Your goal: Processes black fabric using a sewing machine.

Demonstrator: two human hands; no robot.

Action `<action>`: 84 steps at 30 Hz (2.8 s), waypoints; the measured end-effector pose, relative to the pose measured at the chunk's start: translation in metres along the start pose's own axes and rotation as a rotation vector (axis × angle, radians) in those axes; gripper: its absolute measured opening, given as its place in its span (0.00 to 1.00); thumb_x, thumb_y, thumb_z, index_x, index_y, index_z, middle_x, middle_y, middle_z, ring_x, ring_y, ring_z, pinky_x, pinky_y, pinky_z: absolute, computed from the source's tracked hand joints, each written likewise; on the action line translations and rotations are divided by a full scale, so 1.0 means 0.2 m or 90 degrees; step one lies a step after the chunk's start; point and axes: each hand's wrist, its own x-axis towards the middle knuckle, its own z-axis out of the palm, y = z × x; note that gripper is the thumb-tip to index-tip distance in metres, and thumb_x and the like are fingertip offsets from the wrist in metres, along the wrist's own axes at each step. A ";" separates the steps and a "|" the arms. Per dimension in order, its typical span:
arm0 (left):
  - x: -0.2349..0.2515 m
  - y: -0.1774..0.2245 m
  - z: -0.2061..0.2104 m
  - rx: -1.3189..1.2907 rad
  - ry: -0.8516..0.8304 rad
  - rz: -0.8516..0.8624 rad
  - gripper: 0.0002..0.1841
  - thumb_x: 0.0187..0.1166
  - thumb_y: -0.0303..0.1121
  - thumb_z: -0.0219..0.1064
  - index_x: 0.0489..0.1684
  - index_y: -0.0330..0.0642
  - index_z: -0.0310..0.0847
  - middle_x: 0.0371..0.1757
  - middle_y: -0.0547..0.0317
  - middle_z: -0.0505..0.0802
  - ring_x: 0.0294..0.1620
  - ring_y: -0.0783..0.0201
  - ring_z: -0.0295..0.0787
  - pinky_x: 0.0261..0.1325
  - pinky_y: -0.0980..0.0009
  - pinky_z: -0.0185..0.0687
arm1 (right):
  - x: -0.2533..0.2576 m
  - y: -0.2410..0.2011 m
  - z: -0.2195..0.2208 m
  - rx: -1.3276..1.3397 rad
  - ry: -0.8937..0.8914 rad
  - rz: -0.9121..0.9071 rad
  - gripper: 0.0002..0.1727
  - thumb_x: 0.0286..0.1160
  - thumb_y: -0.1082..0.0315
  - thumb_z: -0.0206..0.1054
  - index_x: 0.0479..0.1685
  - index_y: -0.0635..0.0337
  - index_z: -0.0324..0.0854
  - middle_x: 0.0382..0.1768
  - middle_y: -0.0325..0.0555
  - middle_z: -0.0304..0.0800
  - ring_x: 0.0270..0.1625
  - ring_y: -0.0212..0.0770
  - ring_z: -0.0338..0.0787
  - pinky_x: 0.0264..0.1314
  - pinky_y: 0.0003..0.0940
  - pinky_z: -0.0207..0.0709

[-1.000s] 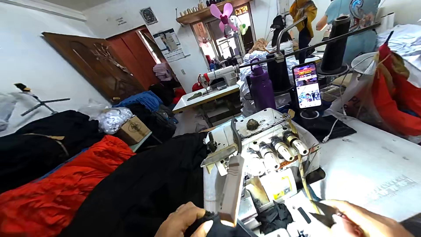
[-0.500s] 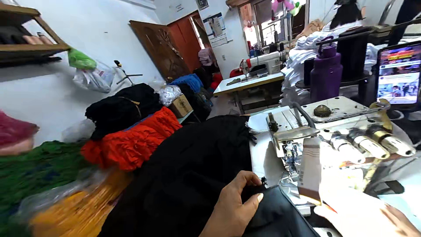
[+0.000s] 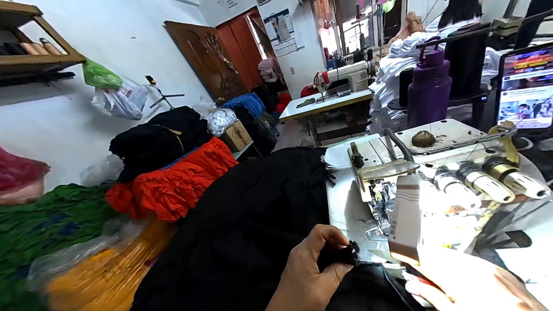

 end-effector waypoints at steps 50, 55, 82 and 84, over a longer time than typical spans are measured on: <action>-0.16 0.07 0.25 0.269 -0.076 0.163 0.11 0.78 0.32 0.70 0.26 0.38 0.91 0.30 0.52 0.93 0.46 0.59 0.89 0.63 0.69 0.72 | -0.05 0.04 0.17 0.538 0.127 -0.109 0.07 0.78 0.77 0.68 0.40 0.68 0.92 0.41 0.46 0.95 0.52 0.22 0.89 0.62 0.15 0.79; -0.16 0.02 0.26 0.352 0.039 0.224 0.14 0.83 0.40 0.66 0.29 0.43 0.89 0.30 0.59 0.90 0.50 0.66 0.87 0.71 0.74 0.69 | -0.07 0.04 0.27 0.537 0.136 -0.055 0.06 0.74 0.79 0.66 0.36 0.69 0.90 0.39 0.46 0.94 0.48 0.20 0.89 0.57 0.13 0.78; 0.10 -0.13 0.37 0.413 0.091 0.086 0.11 0.70 0.43 0.73 0.29 0.45 0.93 0.32 0.60 0.95 0.39 0.66 0.92 0.49 0.66 0.82 | -0.09 -0.05 0.31 0.570 0.281 0.306 0.13 0.74 0.75 0.66 0.54 0.74 0.81 0.30 0.29 0.86 0.30 0.12 0.77 0.37 0.11 0.72; 0.12 -0.15 0.35 0.436 0.064 0.071 0.11 0.70 0.43 0.72 0.28 0.47 0.93 0.32 0.62 0.95 0.38 0.66 0.92 0.46 0.64 0.83 | -0.08 -0.03 0.33 0.476 0.290 0.254 0.14 0.75 0.75 0.66 0.54 0.76 0.83 0.27 0.35 0.86 0.27 0.15 0.75 0.34 0.12 0.71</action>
